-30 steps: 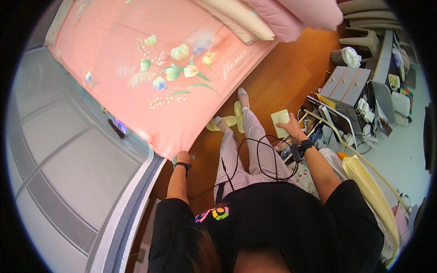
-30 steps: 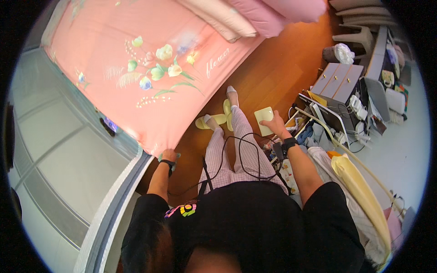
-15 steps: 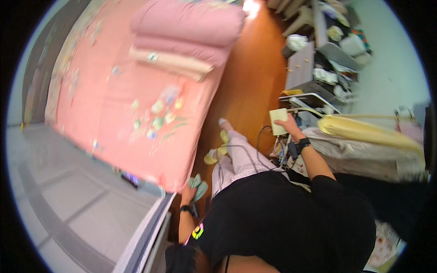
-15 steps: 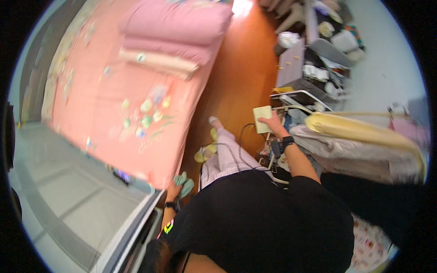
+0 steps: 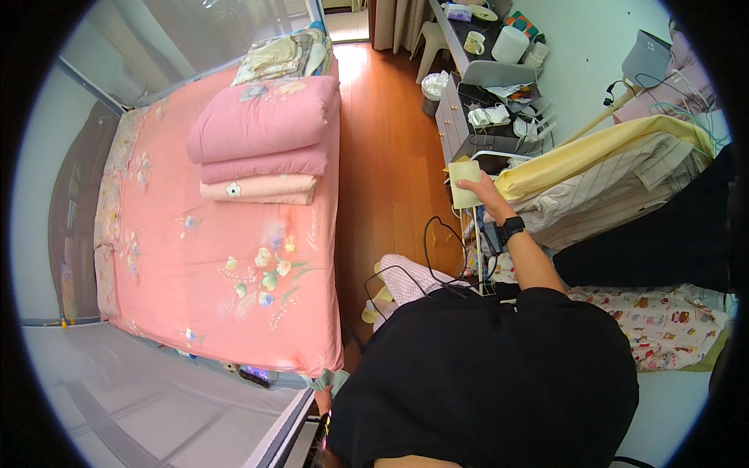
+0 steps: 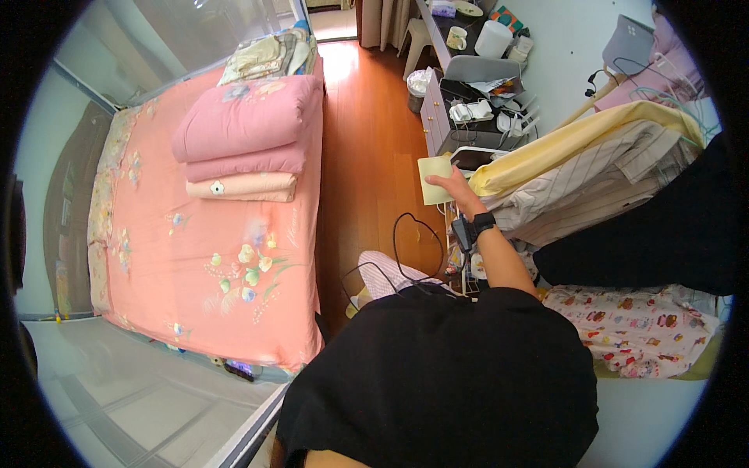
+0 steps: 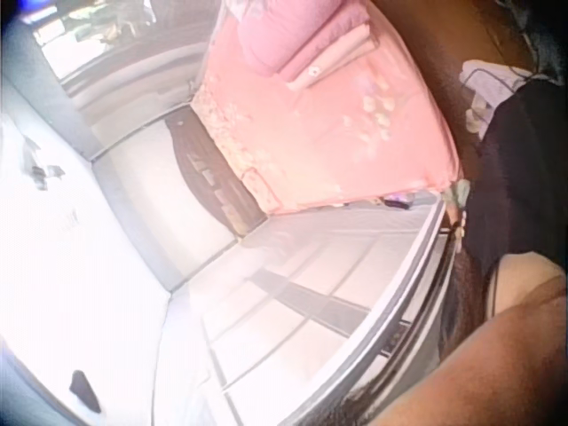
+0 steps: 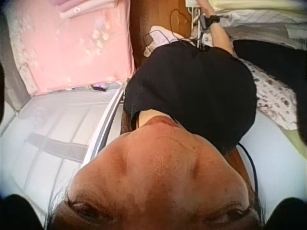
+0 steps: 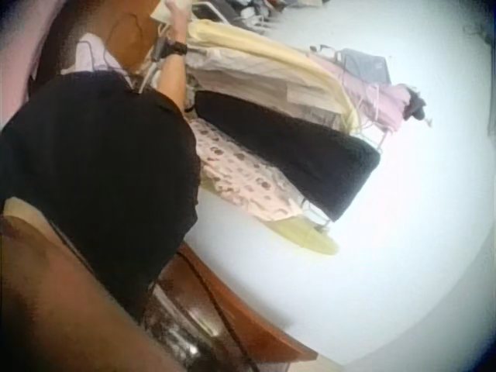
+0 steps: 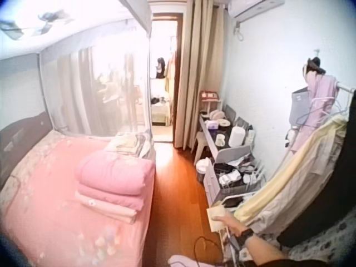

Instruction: The person places a folded pink comforter on the bed, spreads a pink floral sheet, and smooths it with both hands. They fold a green cloth and place it on the bed, then wipe the sheet with a small yellow sponge and the green cloth. The person adjusts the pillows and continues wiping the sheet before standing and moving away.

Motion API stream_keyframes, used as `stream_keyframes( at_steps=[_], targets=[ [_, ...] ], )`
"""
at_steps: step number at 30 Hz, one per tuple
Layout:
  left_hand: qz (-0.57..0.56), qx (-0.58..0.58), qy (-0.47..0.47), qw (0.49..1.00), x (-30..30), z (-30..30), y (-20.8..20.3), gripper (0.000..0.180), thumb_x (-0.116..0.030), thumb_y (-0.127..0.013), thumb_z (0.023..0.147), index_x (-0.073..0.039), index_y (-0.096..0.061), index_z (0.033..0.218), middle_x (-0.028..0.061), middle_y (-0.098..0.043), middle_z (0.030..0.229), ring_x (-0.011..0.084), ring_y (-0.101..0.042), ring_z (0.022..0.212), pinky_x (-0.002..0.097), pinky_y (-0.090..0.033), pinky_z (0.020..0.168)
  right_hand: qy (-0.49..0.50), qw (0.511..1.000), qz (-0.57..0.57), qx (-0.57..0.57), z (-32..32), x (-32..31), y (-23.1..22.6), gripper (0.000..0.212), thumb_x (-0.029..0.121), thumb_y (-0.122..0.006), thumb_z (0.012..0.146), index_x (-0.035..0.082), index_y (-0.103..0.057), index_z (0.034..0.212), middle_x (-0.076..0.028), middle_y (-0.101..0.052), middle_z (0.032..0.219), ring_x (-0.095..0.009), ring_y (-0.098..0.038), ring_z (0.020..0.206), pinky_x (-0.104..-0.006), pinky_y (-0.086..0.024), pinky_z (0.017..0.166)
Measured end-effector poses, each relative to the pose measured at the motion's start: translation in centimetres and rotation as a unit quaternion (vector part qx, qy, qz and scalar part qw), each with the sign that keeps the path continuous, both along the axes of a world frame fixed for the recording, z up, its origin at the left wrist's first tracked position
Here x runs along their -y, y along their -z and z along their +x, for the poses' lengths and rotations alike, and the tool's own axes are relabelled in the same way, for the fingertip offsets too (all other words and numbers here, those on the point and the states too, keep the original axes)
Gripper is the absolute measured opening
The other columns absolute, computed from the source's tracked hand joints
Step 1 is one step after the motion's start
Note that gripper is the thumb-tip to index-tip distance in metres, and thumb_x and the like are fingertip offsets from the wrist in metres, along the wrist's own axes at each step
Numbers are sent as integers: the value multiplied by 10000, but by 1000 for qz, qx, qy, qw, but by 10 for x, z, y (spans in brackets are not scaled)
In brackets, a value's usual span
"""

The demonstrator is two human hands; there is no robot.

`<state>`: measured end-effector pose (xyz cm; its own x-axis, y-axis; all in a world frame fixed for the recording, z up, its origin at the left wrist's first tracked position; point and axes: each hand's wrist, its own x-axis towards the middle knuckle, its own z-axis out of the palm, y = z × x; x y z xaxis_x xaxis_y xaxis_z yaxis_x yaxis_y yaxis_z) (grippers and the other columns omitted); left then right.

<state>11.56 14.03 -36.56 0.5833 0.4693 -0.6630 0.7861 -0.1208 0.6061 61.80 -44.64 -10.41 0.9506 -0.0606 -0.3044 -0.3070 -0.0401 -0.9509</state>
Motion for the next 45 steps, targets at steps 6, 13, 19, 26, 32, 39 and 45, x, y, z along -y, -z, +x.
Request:
stream_keyframes(
  at_steps=[6,13,19,26,32,39,45],
  targets=[
    [101,-77,114,985,-14,13,9,351,-278,-662,787,71,-634,765,240,-635,699,342,-630,721,454,-444,674,51,996,69,-7,-6,15,-1,399,230,-722,836,27,-587,1152,-43,-654,1020,-139,-644,880,-293,-532,753],
    [58,-32,41,997,-1,61,-34,304,-250,-655,802,42,-659,884,250,-659,815,372,-634,782,440,-455,700,75,982,170,-45,31,25,6,395,272,-703,865,39,-591,1163,-42,-654,1010,-153,-653,872,-309,-551,727],
    [41,-53,-27,997,18,102,-67,274,-199,-676,787,54,-638,884,167,-647,750,261,-603,706,396,-456,659,93,946,309,-23,96,31,7,338,276,-694,866,71,-592,1114,-22,-652,945,-148,-652,812,-291,-522,627],
    [60,-9,-44,997,42,169,-98,261,-162,-692,778,63,-638,899,144,-642,796,243,-592,759,379,-467,705,77,939,332,-52,176,53,25,318,251,-687,848,98,-567,1100,-24,-622,939,-160,-616,817,-311,-485,635],
    [-8,51,-113,992,69,252,-159,342,-61,-658,760,38,-601,1082,90,-650,997,220,-601,873,343,-478,798,45,929,361,-73,208,70,55,318,226,-683,864,78,-574,1124,-40,-612,1035,-170,-597,925,-334,-494,744],
    [-1,77,-49,996,106,360,-211,341,-49,-627,773,34,-603,1102,79,-645,989,203,-604,885,325,-477,795,95,893,430,-91,221,92,63,437,219,-683,868,44,-519,1233,-78,-595,1109,-202,-592,995,-351,-516,778],
    [-34,90,-63,993,111,409,-217,369,-58,-638,799,42,-586,1151,87,-647,1018,201,-609,911,326,-486,804,131,880,438,-125,233,97,54,467,220,-685,864,46,-500,1256,-95,-583,1134,-213,-591,997,-344,-524,769]
  ],
)
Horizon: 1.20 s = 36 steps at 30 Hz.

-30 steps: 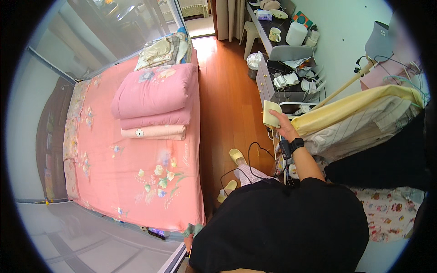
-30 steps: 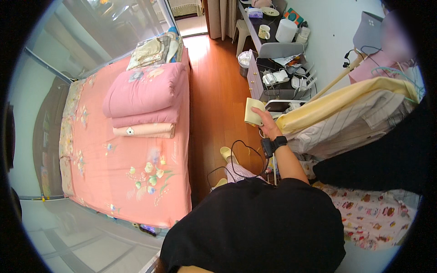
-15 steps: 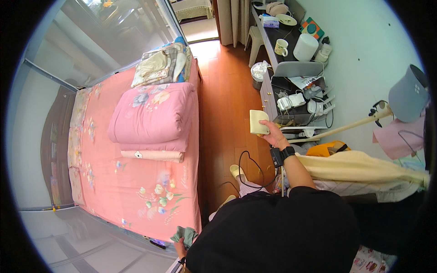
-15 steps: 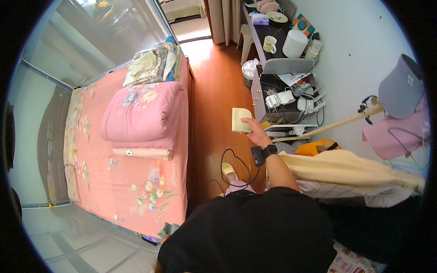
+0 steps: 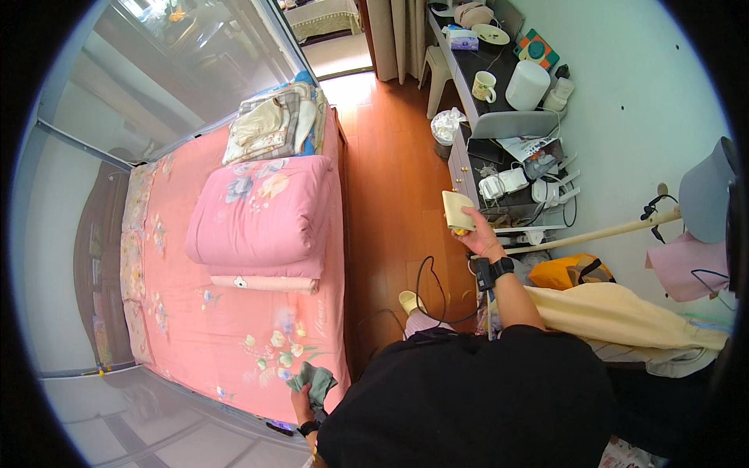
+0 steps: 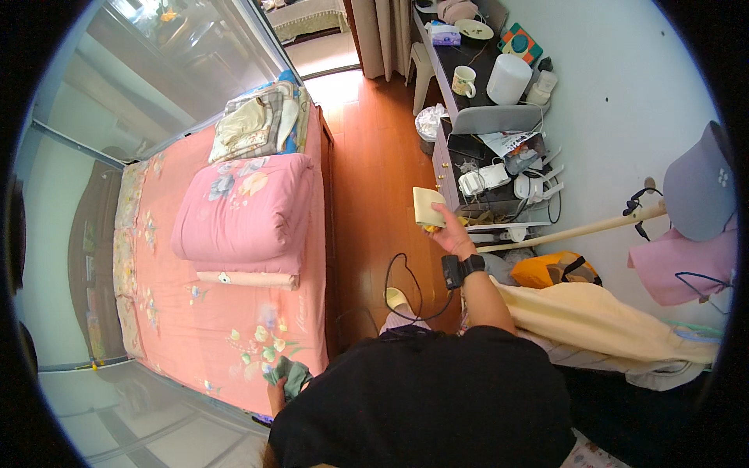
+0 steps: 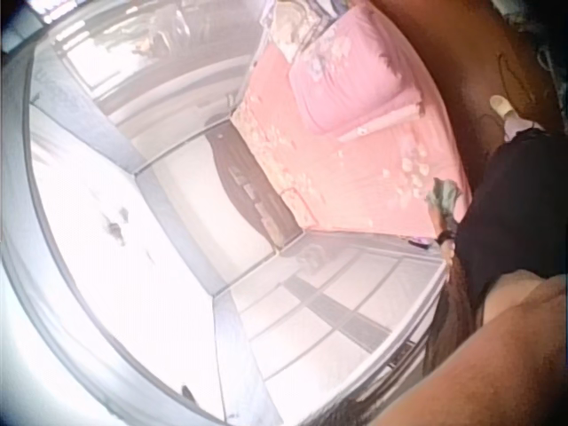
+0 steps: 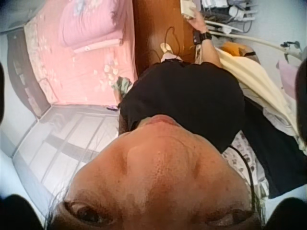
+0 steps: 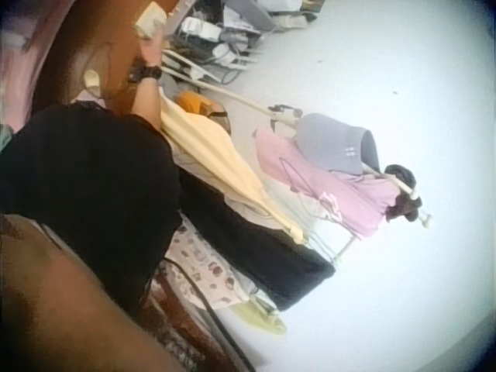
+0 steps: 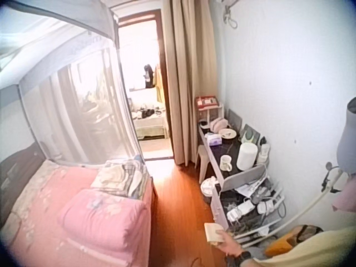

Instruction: The person places a folded pink comforter on the bed, spreads a pink floral sheet, and smooths it with both hands. They fold a green cloth and place it on the bed, then wipe the sheet with a small yellow sponge and the green cloth. The person adjusts the pillows and continues wiping the sheet before standing and moving away.

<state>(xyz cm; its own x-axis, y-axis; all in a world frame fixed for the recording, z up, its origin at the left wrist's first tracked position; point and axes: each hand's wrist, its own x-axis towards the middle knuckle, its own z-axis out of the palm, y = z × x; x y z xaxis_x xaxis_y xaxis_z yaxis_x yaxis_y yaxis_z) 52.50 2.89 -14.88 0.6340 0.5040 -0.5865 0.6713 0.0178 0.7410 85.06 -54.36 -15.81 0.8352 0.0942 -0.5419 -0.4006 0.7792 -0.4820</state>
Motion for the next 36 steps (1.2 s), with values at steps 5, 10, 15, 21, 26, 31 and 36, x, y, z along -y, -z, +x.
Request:
stream_keyframes(
  at_steps=[5,10,15,21,26,31,36],
  targets=[
    [-68,87,-82,990,-5,44,-18,428,-126,-649,881,50,-529,1251,105,-625,1126,208,-611,978,335,-496,834,-7,999,-33,37,11,-10,-14,457,212,-682,871,38,-500,1252,-83,-570,1156,-212,-576,1029,-359,-505,852],
    [-80,211,-83,971,9,108,-62,454,-156,-627,914,51,-494,1296,121,-587,1217,210,-594,1042,322,-486,869,-56,994,-47,85,27,-20,-31,448,204,-680,873,34,-505,1249,-74,-568,1164,-207,-566,1059,-355,-481,923],
    [-85,252,-63,962,48,165,-103,461,-156,-638,905,55,-498,1290,114,-586,1202,203,-589,1042,314,-481,879,-69,993,-37,91,40,-20,-39,446,209,-675,876,40,-507,1254,-67,-569,1163,-190,-565,1060,-351,-483,921],
    [-132,226,3,965,92,214,-130,484,-166,-672,873,53,-512,1274,101,-587,1183,179,-578,1047,300,-466,897,-39,995,-41,79,33,-8,-38,475,224,-672,877,36,-495,1275,-69,-571,1157,-195,-574,1042,-355,-493,908],
    [-154,234,76,957,118,250,-150,465,-151,-659,869,56,-519,1261,113,-593,1185,187,-590,1037,298,-465,902,-13,997,-51,56,20,-3,-41,445,229,-655,888,19,-509,1252,-68,-602,1138,-184,-605,1015,-338,-511,873],
    [-219,240,129,937,135,279,-169,533,-131,-663,855,56,-464,1312,121,-560,1246,194,-567,1097,305,-459,926,0,998,-45,52,6,2,-42,470,230,-675,872,34,-503,1264,-87,-578,1159,-214,-585,1042,-374,-525,863],
    [-319,282,134,895,134,310,-166,600,-115,-680,836,30,-422,1359,121,-552,1277,225,-575,1112,350,-483,941,13,997,-62,53,0,-2,-37,504,231,-669,872,15,-488,1291,-102,-578,1205,-244,-582,1083,-408,-525,892]
  ],
)
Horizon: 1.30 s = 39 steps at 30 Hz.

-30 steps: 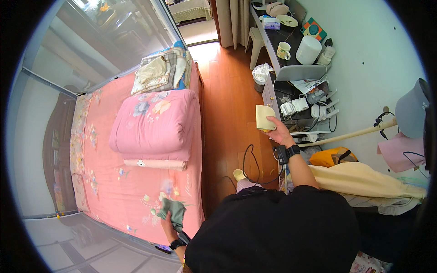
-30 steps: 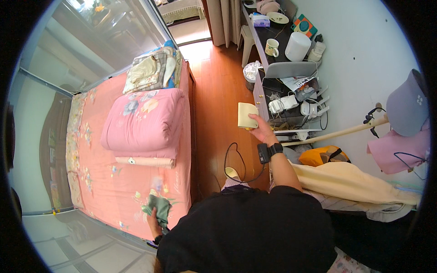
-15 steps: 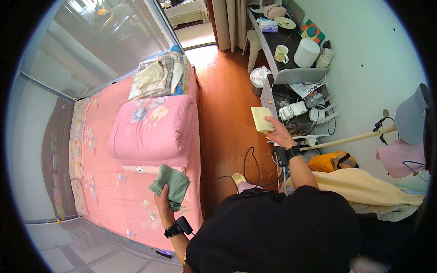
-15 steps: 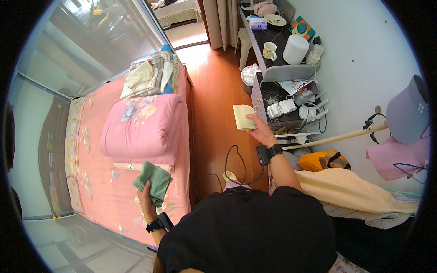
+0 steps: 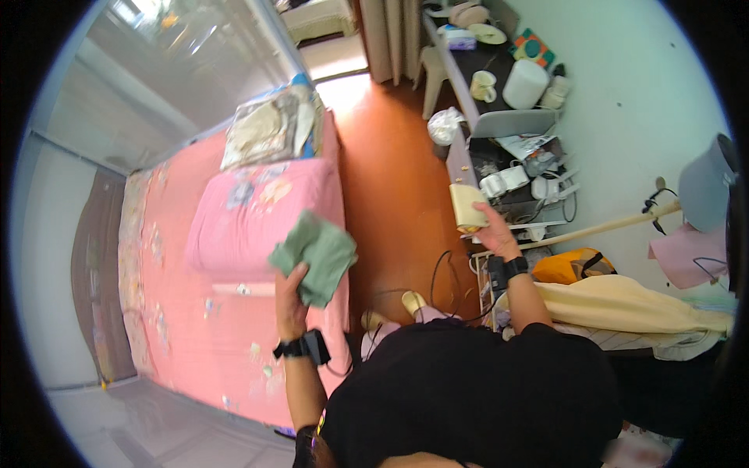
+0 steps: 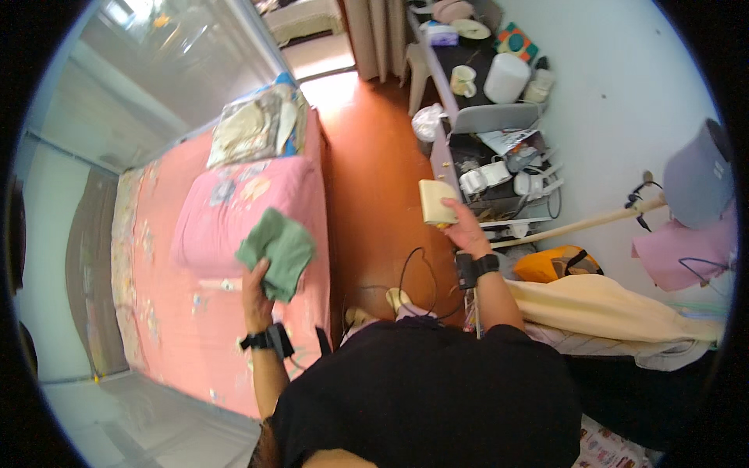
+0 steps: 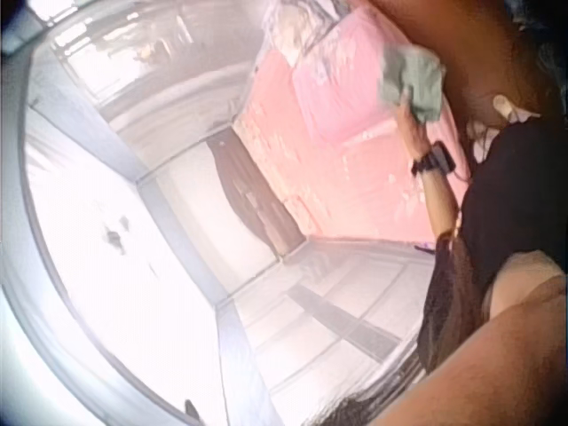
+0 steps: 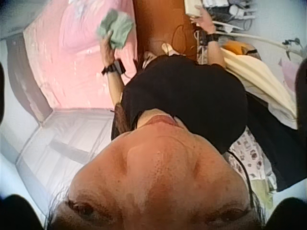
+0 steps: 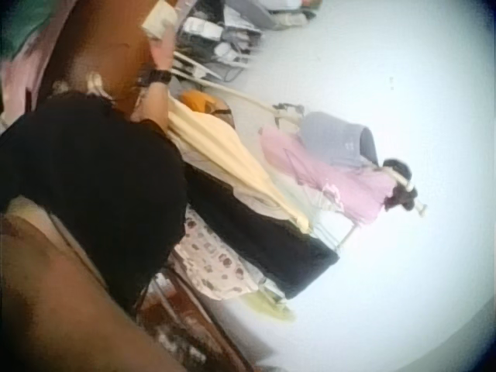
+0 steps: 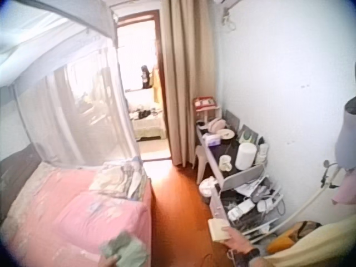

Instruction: The person places a folded pink comforter on the bed, spreads a pink floral sheet, and smooths it with both hands. They fold a green cloth and place it on the bed, then wipe the sheet with a small yellow sponge and the green cloth. The person adjusts the pillows and continues wiping the sheet before standing and moving away.

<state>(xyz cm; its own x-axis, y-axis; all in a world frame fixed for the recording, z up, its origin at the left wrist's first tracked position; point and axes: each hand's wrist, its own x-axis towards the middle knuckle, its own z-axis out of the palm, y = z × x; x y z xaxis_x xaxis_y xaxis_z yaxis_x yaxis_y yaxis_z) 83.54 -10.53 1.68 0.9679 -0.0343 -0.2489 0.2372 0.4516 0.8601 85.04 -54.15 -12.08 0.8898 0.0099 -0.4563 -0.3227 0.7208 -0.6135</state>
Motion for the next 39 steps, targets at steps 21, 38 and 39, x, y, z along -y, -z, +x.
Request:
stream_keyframes(
  at_steps=[21,38,39],
  targets=[
    [131,-26,177,975,-37,148,55,310,-173,-655,913,23,-601,1147,59,-658,976,157,-641,839,285,-533,724,60,982,-179,-8,3,-69,-35,360,217,-708,842,72,-614,1158,-22,-624,1103,-167,-593,1026,-343,-477,890],
    [561,114,50,819,-36,328,144,301,-210,-528,954,-24,-608,1177,208,-683,905,291,-676,825,370,-509,742,40,990,-137,-12,287,64,-31,426,212,-677,861,33,-554,1228,-71,-599,1151,-221,-582,1070,-404,-483,902],
    [516,55,32,854,-36,336,145,308,-211,-527,956,-25,-607,1189,205,-685,944,285,-675,873,369,-506,770,39,989,-142,-16,311,76,-32,408,211,-676,861,41,-563,1214,-62,-601,1146,-217,-580,1072,-405,-479,900]
  ],
)
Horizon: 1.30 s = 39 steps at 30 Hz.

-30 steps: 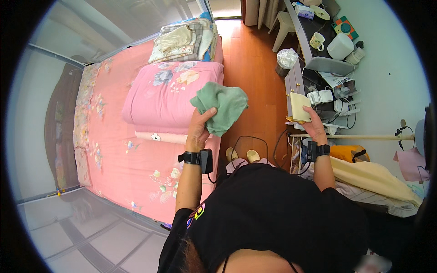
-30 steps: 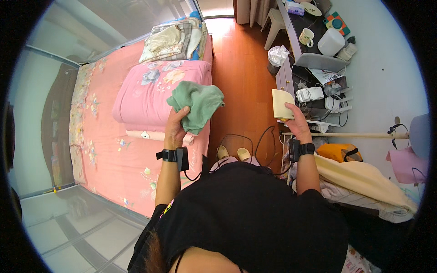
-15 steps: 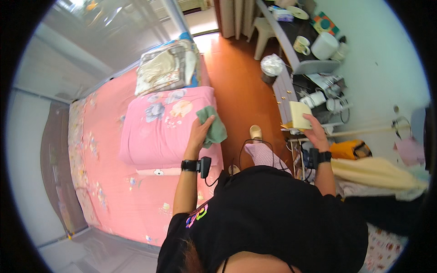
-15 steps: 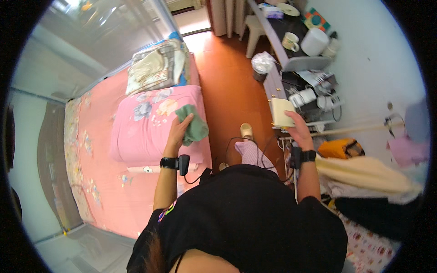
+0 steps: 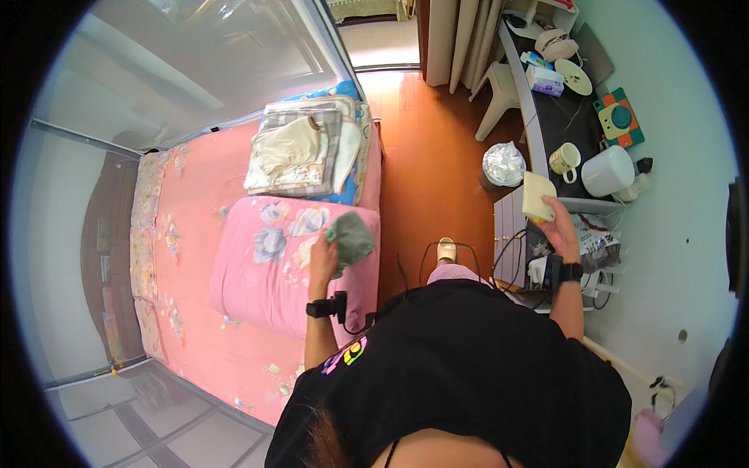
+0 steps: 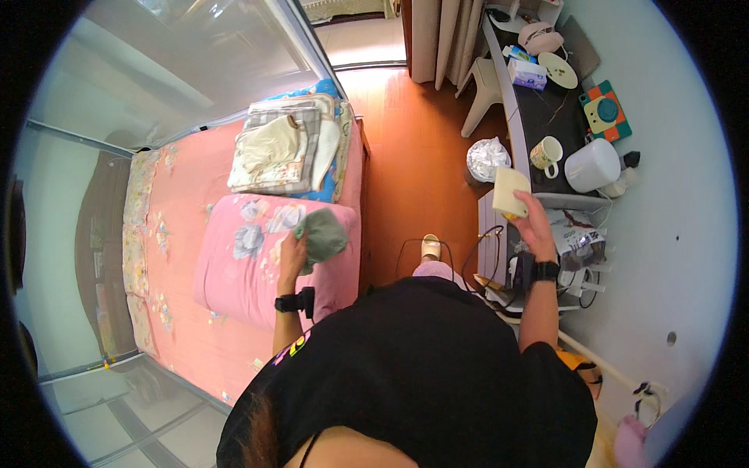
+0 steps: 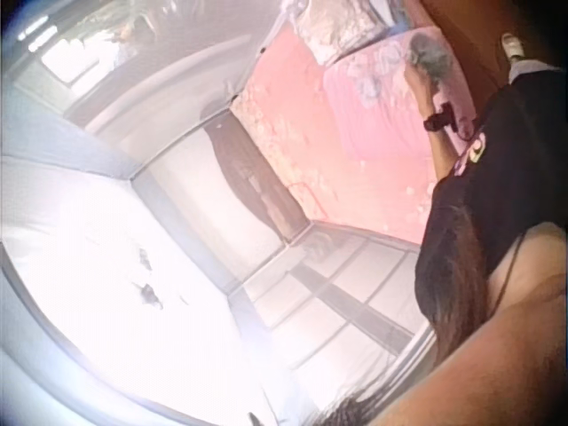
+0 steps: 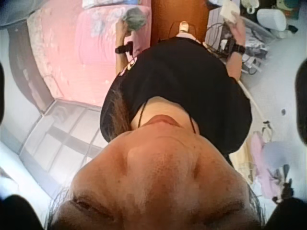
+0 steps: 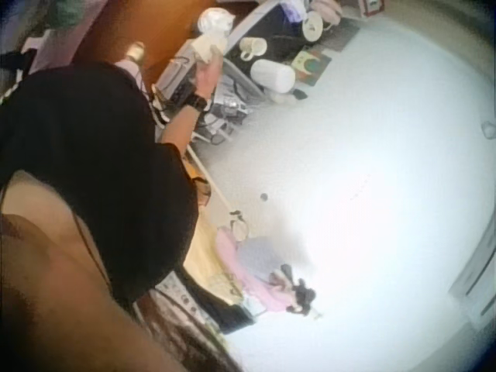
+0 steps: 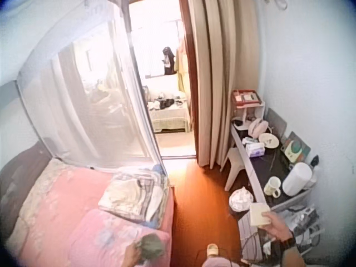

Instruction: The person places a folded pink comforter on the bed, spreads a pink floral sheet, and smooths it with both hands. They fold a green cloth and place it on the bed, then wipe the sheet with a small yellow sponge and the green cloth. The person adjusts the pillows and continues wiping the sheet before standing and moving away.

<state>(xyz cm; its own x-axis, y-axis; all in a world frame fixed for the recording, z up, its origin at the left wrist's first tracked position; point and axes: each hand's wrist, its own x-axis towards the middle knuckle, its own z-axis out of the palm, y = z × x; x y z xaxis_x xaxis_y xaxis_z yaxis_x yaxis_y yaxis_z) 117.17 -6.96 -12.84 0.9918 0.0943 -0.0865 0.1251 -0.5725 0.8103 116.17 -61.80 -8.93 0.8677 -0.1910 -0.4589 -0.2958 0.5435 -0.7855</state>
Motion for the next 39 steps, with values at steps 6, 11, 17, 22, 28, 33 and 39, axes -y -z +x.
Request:
stream_keyframes(
  at_steps=[6,11,17,22,28,33,39],
  targets=[
    [98,9,-21,995,6,54,-20,270,-206,-465,972,-59,-528,1189,259,-648,843,479,-609,796,526,-454,657,-23,999,-20,-10,127,37,6,434,217,-697,850,44,-556,1222,-80,-610,1171,-227,-591,1078,-392,-499,882],
    [160,40,26,986,3,134,-45,249,-193,-466,960,-49,-557,1141,267,-642,942,464,-603,874,493,-469,709,-22,999,31,-19,174,28,17,435,194,-694,853,54,-559,1242,-73,-604,1186,-237,-567,1115,-413,-476,918],
    [52,1,67,996,-50,243,-33,251,-196,-539,962,-38,-592,1149,181,-659,924,251,-630,825,350,-491,759,33,996,11,-87,199,53,32,464,205,-735,818,66,-558,1224,-81,-603,1178,-246,-589,1070,-392,-508,861],
    [102,12,24,994,-163,347,26,351,-296,-555,961,-15,-615,1163,138,-684,1024,228,-617,891,376,-478,803,98,991,25,-86,210,86,52,426,221,-739,815,84,-581,1187,-75,-611,1150,-245,-597,1046,-394,-515,862],
    [-114,-20,-185,976,-215,405,92,404,-244,-615,922,-20,-498,1237,99,-594,963,163,-599,753,281,-481,610,176,981,13,-80,217,83,52,399,204,-730,822,88,-587,1176,-73,-618,1142,-249,-602,1041,-423,-516,854],
    [-50,-136,1,989,-142,397,120,254,-190,-580,945,-41,-592,1151,69,-628,887,142,-637,708,262,-502,591,184,976,18,-117,244,61,24,405,207,-724,826,68,-588,1181,-86,-612,1149,-244,-620,1034,-410,-536,863],
    [-75,-255,110,958,-77,390,113,299,-251,-587,936,-26,-600,1134,76,-646,886,179,-666,733,281,-503,611,77,945,-240,-210,290,103,14,478,306,-719,775,-5,-607,1120,-97,-655,1006,-206,-657,908,-351,-547,784]
  ],
)
